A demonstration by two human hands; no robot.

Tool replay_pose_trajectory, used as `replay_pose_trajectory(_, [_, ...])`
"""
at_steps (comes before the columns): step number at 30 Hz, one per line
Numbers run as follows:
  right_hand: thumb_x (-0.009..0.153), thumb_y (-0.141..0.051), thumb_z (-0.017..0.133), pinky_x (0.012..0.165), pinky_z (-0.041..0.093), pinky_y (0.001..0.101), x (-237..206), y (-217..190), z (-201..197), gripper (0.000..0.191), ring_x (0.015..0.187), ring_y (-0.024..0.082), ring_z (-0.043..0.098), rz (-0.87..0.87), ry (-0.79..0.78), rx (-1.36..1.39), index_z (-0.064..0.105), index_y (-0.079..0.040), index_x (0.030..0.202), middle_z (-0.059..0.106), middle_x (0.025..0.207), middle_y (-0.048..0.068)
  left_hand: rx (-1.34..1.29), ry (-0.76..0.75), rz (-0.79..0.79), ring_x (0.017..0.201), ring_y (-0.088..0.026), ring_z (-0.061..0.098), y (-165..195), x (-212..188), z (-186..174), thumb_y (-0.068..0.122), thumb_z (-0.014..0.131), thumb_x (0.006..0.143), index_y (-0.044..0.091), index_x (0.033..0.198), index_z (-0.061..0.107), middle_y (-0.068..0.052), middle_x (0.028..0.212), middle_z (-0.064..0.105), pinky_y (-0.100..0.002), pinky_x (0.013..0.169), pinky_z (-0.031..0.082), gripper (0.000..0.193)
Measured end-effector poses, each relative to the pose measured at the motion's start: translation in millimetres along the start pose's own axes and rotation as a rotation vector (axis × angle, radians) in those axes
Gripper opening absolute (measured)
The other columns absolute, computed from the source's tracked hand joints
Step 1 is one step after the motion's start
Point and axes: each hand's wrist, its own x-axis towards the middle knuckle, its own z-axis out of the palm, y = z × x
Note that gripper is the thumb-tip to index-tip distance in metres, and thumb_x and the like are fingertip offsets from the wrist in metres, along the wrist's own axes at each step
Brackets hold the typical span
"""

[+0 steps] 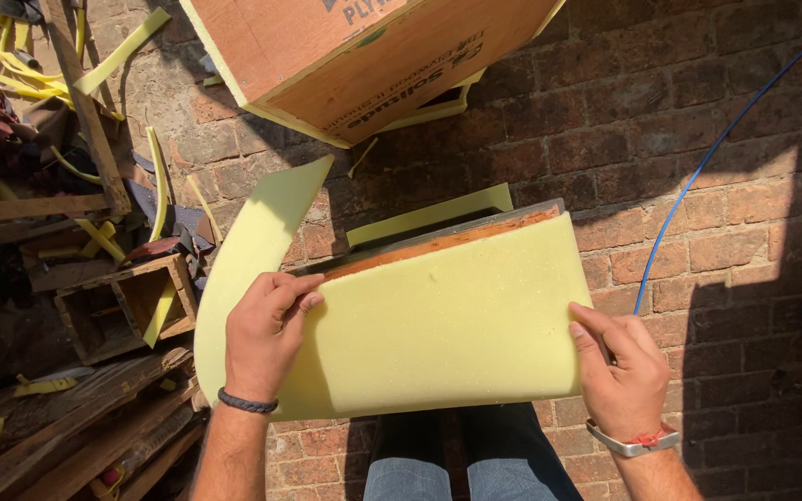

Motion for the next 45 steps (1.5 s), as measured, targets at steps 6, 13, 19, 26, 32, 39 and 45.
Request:
replay_pose_trajectory(6, [0.093, -0.011, 0.073, 0.059, 0.046, 0.0232, 1.4, -24.0, -22.9, 0.027, 0.07, 0.008, 0.059, 0.079, -0.059, -0.009, 0.078, -0.009, 0.12, 0.066, 0.084, 0.003, 0.077, -0.041, -0.086, 0.067, -0.014, 0.066, 17.3, -1.9, -21.2, 0.016, 0.078, 0.086, 0.013, 0.108, 0.08, -0.003, 0.087, 0.069, -0.027, 0.063, 0.054, 0.021])
replay_pose_trajectory(13, [0.089, -0.01, 0.073, 0.053, 0.045, 0.0229, -8.1, -34.5, -37.8, 0.027, 0.064, 0.008, 0.058, 0.317, -0.178, 0.137, 0.08, -0.01, 0.116, 0.068, 0.081, 0.003, -0.012, -0.039, -0.13, 0.076, -0.013, 0.072, 14.7, -15.3, -45.7, 0.014, 0.077, 0.084, 0.013, 0.105, 0.08, -0.002, 0.089, 0.074, -0.025, 0.068, 0.057, 0.021])
replay_pose_trajectory(19, [0.094, -0.009, 0.072, 0.061, 0.048, 0.0244, 20.6, -18.1, -0.6, 0.025, 0.071, 0.009, 0.06, 0.06, -0.052, 0.061, 0.078, -0.01, 0.118, 0.069, 0.089, 0.003, 0.053, 0.08, 0.001, 0.074, -0.017, 0.067, 6.6, 10.1, -17.3, 0.017, 0.078, 0.089, 0.012, 0.106, 0.079, -0.004, 0.091, 0.07, -0.03, 0.067, 0.054, 0.018])
replay_pose_trajectory(26, [0.097, -0.008, 0.071, 0.075, 0.053, 0.029, 25.1, 16.6, 23.4, 0.019, 0.085, 0.017, 0.068, -0.162, 0.031, 0.015, 0.077, -0.009, 0.115, 0.07, 0.095, 0.007, 0.172, -0.008, -0.031, 0.07, -0.02, 0.064, -7.0, 34.2, 20.8, 0.022, 0.079, 0.087, 0.016, 0.102, 0.081, -0.004, 0.082, 0.063, -0.034, 0.067, 0.053, 0.016])
replay_pose_trajectory(32, [0.097, -0.01, 0.072, 0.071, 0.053, 0.0308, 21.3, 24.8, 24.4, 0.02, 0.083, 0.018, 0.068, -0.102, 0.054, 0.006, 0.078, -0.009, 0.115, 0.069, 0.093, 0.009, 0.074, 0.044, -0.017, 0.068, -0.018, 0.063, -8.3, 31.6, 34.9, 0.022, 0.078, 0.088, 0.015, 0.104, 0.079, -0.002, 0.084, 0.063, -0.032, 0.065, 0.053, 0.017])
replay_pose_trajectory(39, [0.097, -0.011, 0.071, 0.069, 0.054, 0.03, 26.3, 25.5, 24.9, 0.02, 0.082, 0.017, 0.068, -0.101, 0.018, 0.0, 0.077, -0.009, 0.116, 0.069, 0.094, 0.007, 0.234, -0.002, -0.097, 0.07, -0.021, 0.063, -15.0, 32.6, 43.6, 0.025, 0.077, 0.091, 0.015, 0.103, 0.08, -0.004, 0.084, 0.063, -0.036, 0.065, 0.052, 0.016])
replay_pose_trajectory(45, [0.096, -0.013, 0.071, 0.067, 0.055, 0.031, 27.8, 22.7, 21.8, 0.021, 0.078, 0.018, 0.067, -0.083, -0.008, -0.01, 0.077, -0.009, 0.116, 0.068, 0.092, 0.007, 0.342, -0.003, -0.025, 0.078, -0.027, 0.066, -16.5, 32.2, 44.8, 0.028, 0.076, 0.091, 0.015, 0.1, 0.08, -0.005, 0.09, 0.065, -0.041, 0.07, 0.053, 0.016])
